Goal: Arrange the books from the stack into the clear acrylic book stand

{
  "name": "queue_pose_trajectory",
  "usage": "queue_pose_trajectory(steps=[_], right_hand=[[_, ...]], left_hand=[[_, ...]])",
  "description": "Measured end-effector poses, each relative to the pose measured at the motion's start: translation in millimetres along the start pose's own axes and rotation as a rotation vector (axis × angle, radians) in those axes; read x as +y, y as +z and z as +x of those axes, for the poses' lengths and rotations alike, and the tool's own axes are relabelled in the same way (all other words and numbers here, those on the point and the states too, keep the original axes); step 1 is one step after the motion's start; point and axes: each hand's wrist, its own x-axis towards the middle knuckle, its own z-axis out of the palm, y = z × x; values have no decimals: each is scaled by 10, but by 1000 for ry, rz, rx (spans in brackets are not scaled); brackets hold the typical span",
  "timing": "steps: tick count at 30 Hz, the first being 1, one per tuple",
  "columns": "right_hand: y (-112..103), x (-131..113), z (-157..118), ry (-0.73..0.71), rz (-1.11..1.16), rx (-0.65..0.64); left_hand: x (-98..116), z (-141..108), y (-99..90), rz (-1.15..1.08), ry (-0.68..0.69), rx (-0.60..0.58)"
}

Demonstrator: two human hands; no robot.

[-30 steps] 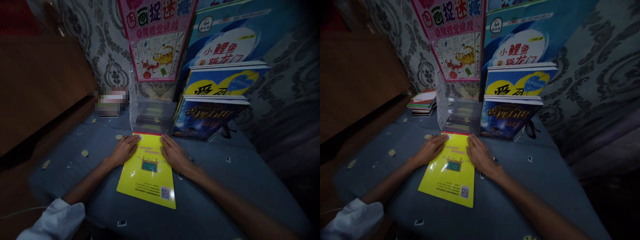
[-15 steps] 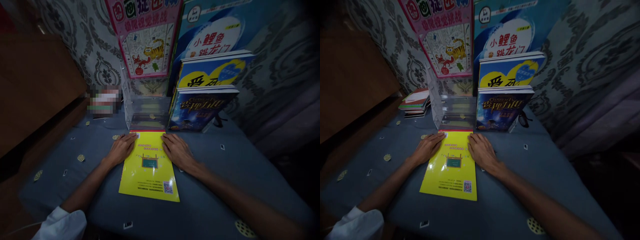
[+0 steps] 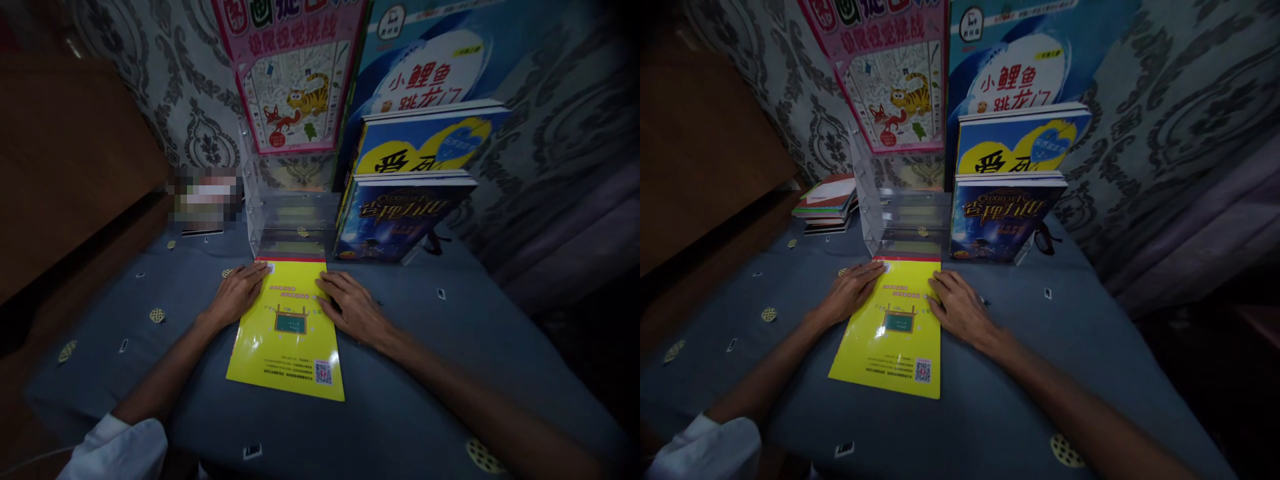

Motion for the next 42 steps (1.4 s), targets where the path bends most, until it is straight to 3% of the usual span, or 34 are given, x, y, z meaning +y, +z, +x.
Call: queue_pose_trajectory(steps=[13, 17, 22, 30, 42], right_hand=[[-7, -4, -6, -6, 10, 2], [-4, -6, -4, -15, -1, 14], [-15, -27, 7, -25, -36, 7], [-33, -63, 23, -45, -48, 37], [3, -15, 13, -74, -37, 66]], left_hand=[[-7, -17, 40, -46, -18, 17], [52, 20, -11, 28, 9, 19], [263, 274, -43, 98, 159, -56], [711, 825, 163, 134, 319, -165], [673, 831, 271, 93, 338, -115]])
